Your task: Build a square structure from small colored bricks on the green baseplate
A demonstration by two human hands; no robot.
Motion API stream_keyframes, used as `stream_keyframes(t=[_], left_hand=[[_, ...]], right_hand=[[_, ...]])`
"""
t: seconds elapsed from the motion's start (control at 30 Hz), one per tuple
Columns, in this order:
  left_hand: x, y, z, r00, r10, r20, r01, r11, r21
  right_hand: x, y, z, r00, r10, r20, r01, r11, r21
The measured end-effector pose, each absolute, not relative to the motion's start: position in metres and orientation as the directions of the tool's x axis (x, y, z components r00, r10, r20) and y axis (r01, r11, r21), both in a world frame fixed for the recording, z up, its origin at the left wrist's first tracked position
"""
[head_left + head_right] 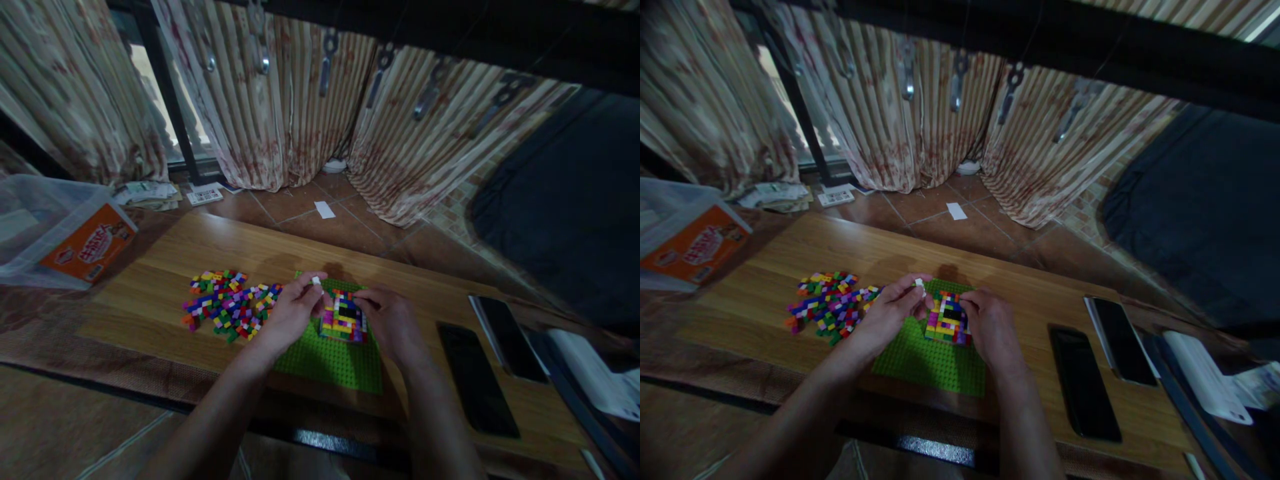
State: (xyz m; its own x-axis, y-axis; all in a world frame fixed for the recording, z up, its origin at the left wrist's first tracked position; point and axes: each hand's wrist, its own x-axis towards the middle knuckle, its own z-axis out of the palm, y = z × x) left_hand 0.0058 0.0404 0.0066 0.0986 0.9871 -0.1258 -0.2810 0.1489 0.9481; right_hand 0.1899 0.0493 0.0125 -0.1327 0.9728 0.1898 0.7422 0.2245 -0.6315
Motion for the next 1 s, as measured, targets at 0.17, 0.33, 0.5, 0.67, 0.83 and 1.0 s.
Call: stream_keyframes(t=[0.17, 0.33, 0.5, 0.67, 0.83, 1.0], left_hand=[[0.006, 0.041, 0.007, 0.092, 0.987, -0.135, -0.274, 0.155, 0.949], [0.006, 0.04, 0.006, 0.081, 0.987, -0.139, -0.273, 0.156, 0.949], [0.006, 0.041, 0.005, 0.064, 0.986, -0.153, -0.256, 0.164, 0.953], [0.007, 0.042, 0.005, 0.048, 0.985, -0.165, -0.249, 0.172, 0.953], [0.007, 0.042, 0.006, 0.049, 0.983, -0.179, -0.234, 0.185, 0.954], [0.008, 0.043, 0.003, 0.046, 0.98, -0.194, -0.234, 0.199, 0.952]], right_hand=[[0.19, 0.049, 0.007, -0.072, 0.987, 0.141, 0.666, 0.153, -0.73], [0.195, 0.05, 0.001, -0.001, 0.997, 0.08, 0.567, 0.067, -0.821], [0.2, 0.054, -0.005, 0.097, 0.991, 0.09, 0.487, 0.031, -0.873], [0.197, 0.057, -0.012, 0.118, 0.993, 0.023, 0.467, -0.035, -0.884], [0.194, 0.059, -0.013, 0.147, 0.989, -0.026, 0.406, -0.084, -0.91], [0.19, 0.061, -0.011, 0.176, 0.982, -0.068, 0.342, -0.126, -0.931]])
